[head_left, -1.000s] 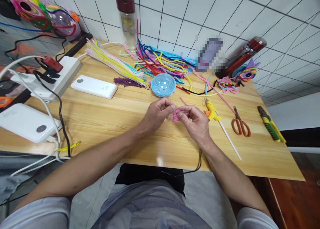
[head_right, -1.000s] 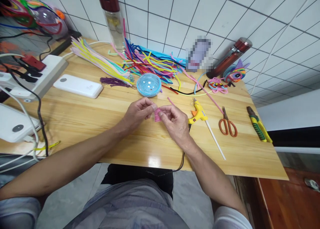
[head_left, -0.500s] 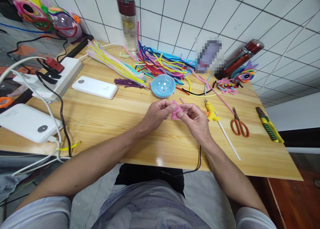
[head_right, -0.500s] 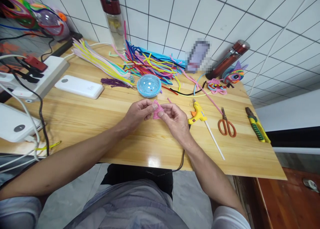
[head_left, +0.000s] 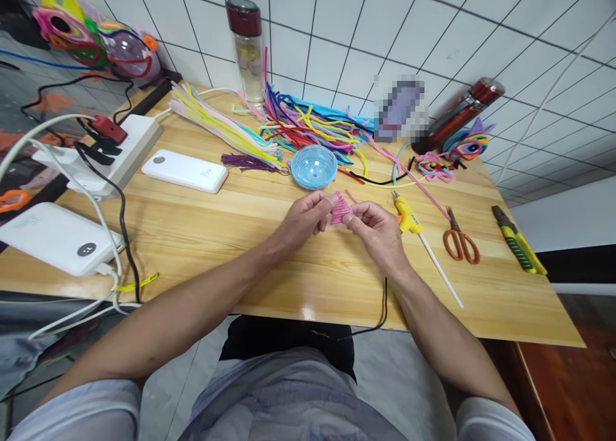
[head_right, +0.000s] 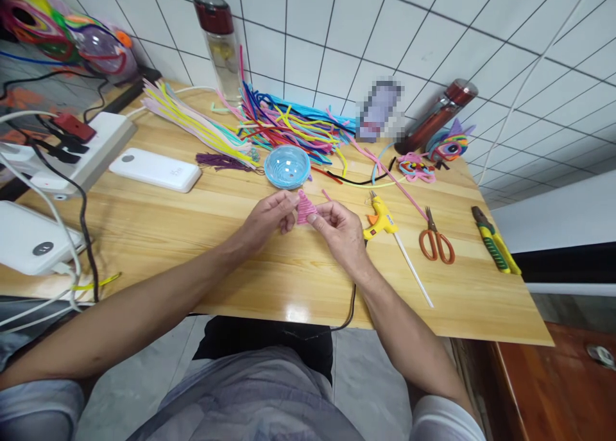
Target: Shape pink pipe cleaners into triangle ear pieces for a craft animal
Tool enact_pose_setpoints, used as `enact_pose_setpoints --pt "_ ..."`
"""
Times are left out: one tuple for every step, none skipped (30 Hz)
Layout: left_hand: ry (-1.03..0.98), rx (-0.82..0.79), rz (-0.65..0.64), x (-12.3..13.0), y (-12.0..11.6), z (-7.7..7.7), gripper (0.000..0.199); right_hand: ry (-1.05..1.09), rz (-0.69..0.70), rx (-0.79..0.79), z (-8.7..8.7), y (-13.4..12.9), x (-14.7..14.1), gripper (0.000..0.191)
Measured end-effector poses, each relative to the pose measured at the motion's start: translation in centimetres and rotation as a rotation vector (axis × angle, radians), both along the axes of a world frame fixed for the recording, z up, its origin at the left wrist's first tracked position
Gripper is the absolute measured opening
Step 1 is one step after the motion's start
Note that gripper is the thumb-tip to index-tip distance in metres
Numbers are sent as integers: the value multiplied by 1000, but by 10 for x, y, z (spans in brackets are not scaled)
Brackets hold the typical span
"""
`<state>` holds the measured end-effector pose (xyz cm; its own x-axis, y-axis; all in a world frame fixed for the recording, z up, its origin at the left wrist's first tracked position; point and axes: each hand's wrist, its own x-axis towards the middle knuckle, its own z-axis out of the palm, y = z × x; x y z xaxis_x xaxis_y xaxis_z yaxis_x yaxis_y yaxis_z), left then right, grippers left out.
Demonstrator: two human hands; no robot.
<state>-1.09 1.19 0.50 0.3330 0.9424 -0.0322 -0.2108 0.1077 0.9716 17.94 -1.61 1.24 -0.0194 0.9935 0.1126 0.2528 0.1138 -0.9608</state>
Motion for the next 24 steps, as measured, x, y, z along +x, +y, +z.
enact_pose_setpoints --pt "1 10 2 0 0 0 48 12 13 -6 0 1 0 44" --pt "5 27 5 0 0 0 47 24 28 -11 1 1 0 45" --pt "13 46 9 0 0 0 45 31 41 -13 1 2 -1 45" --pt "25 61 12 0 1 0 43 35 48 -14 0 2 -1 46" --pt "39 72 14 0 1 0 42 33 47 -12 0 2 -1 45" --pt "55 81 13 0 1 -1 41 27 38 -9 -1 2 -1 45" --pt "69 92 11 0 1 -1 41 19 24 -6 -1 2 -2 44" --pt "81 102 7 0 0 -2 41 14 11 -5 -1 2 -2 42" --pt "87 113 1 0 0 -2 41 12 1 -6 -1 2 -2 40" --pt "87 123 -5 0 0 -3 42 17 -4 -10 -1 1 -2 39" --pt "81 130 -15 0 0 -3 43 27 -7 -14 -2 1 -2 38" --pt "71 132 -26 0 0 -4 44 44 -8 -19 -2 1 -3 37" --pt "58 131 -41 1 -1 -4 45 66 -9 -23 -2 2 -3 36" --pt "44 127 -56 1 -1 -3 46 93 -11 -27 -3 2 -3 35" --pt "37 123 -71 1 -2 -3 47 122 -13 -30 -4 3 -3 35" --pt "40 120 -82 2 -2 -2 47 151 -16 -32 -4 4 -2 35" --pt "53 119 -85 2 -3 -1 47 176 -18 -34 -5 5 -2 34" --pt "73 122 -85 2 -3 -1 46 197 -15 -36 -5 5 -2 34" --pt "98 127 -85 2 -3 0 45 211 -9 -40 -5 6 -1 34" --pt "124 135 -85 2 -3 0 44 221 -3 -44 -4 7 -1 34" --pt "147 145 -88 2 -3 0 43 227 3 -49 -4 7 0 34" --pt "167 156 -93 2 -3 0 42 228 4 -57 -3 7 0 34" --pt "188 169 -100 2 -3 0 42 225 2 -67 -2 7 0 34" --pt "207 182 -109 2 -3 0 41 221 -7 -78 -2 7 -1 35"
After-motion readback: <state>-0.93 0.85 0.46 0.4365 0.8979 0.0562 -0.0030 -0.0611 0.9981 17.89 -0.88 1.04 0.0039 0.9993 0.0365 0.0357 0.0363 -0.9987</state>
